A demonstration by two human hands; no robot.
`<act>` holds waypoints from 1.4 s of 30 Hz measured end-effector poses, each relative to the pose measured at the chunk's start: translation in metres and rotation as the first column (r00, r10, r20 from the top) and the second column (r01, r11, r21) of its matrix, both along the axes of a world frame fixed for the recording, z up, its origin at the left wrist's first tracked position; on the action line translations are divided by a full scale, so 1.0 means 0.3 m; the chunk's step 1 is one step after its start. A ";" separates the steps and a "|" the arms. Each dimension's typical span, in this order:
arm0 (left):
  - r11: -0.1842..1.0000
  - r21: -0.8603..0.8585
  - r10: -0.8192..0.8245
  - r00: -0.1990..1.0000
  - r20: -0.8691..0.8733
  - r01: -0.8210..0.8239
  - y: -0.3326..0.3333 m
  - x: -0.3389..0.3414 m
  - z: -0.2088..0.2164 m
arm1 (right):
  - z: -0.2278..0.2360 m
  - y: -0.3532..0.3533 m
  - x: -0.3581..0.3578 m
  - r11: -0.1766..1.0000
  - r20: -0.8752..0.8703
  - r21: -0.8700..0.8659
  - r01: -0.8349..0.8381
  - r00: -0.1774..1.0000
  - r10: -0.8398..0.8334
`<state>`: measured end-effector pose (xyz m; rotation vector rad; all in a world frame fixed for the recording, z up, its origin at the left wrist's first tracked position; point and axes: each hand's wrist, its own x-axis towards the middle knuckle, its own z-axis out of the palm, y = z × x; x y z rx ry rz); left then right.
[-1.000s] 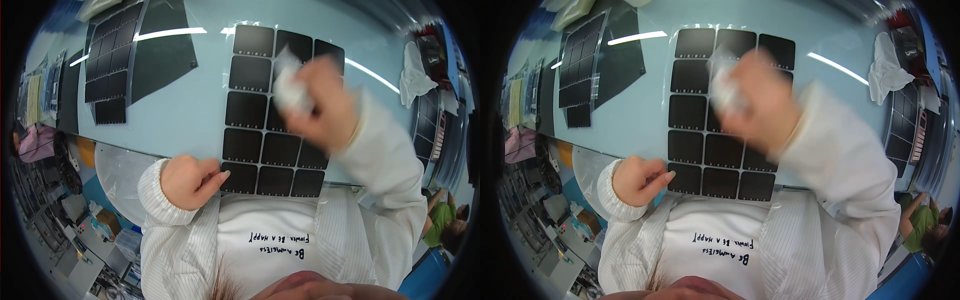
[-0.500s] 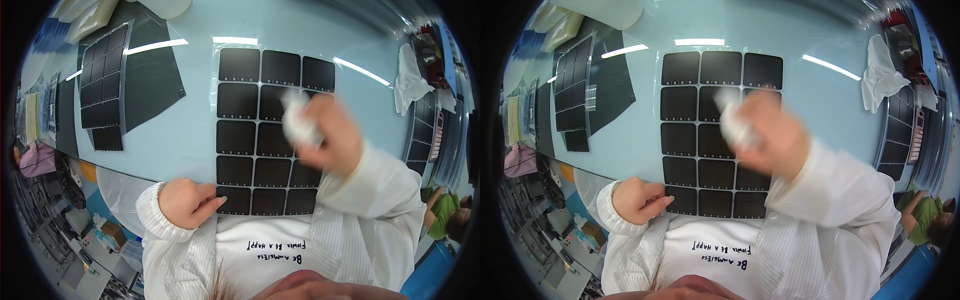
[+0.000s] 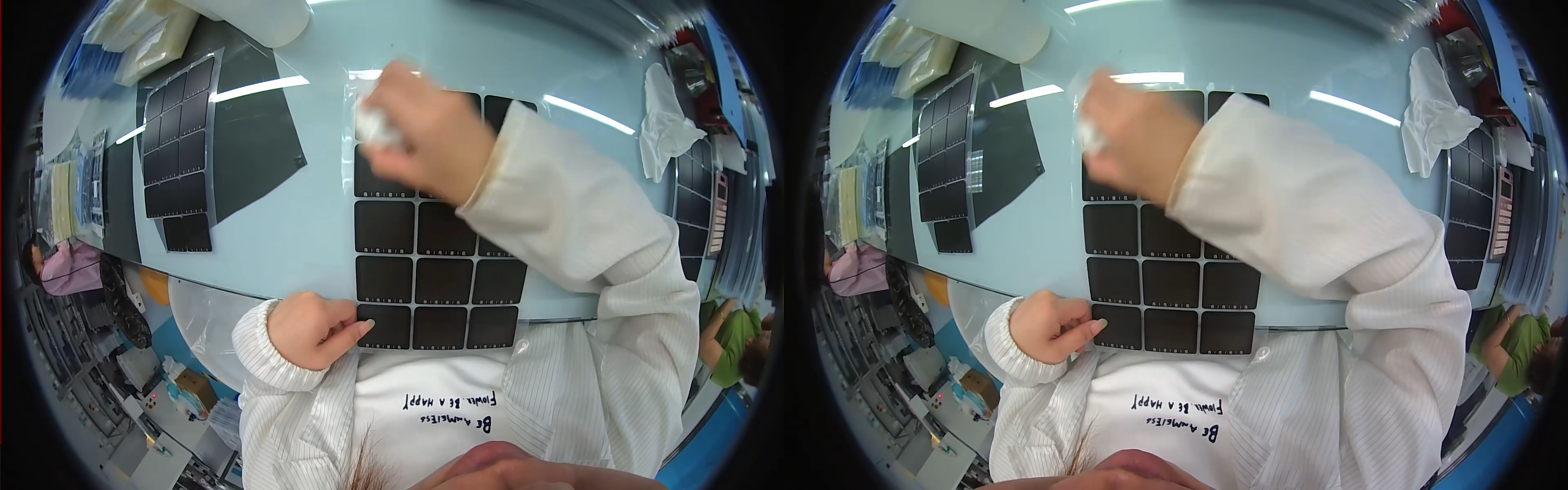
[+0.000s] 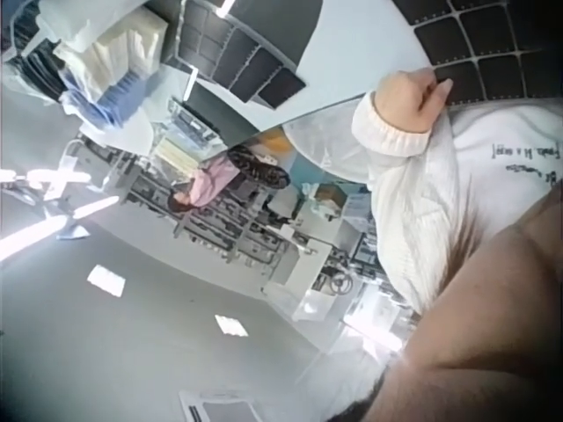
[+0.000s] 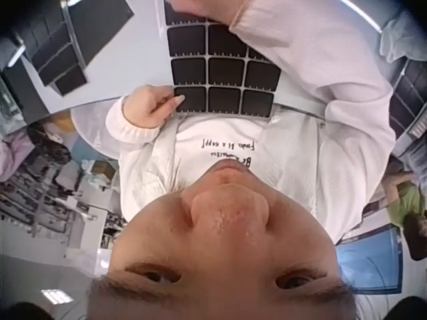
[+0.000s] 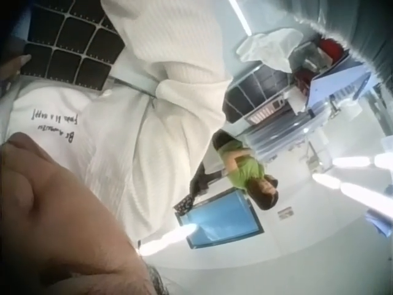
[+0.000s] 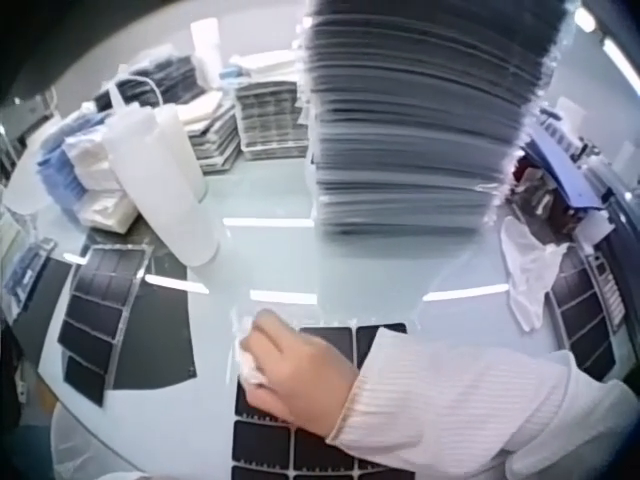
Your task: Cleaning and inspecting small electronic grid-like components at a production station.
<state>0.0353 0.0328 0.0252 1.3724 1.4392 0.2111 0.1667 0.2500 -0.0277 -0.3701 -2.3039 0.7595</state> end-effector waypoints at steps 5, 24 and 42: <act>1.000 0.018 0.017 1.000 -0.008 -0.016 -0.011 -0.003 0.004 | 0.000 0.069 -0.084 0.998 0.013 -0.010 0.057 0.998 -0.057; 0.999 0.035 0.004 1.000 0.004 -0.004 -0.007 -0.003 -0.004 | 0.009 -0.023 -0.049 0.998 0.059 -0.029 0.056 0.997 -0.054; 1.000 0.017 -0.021 1.000 0.002 0.021 -0.035 -0.019 -0.004 | 0.035 -0.058 0.148 0.996 0.093 0.072 0.051 0.994 -0.058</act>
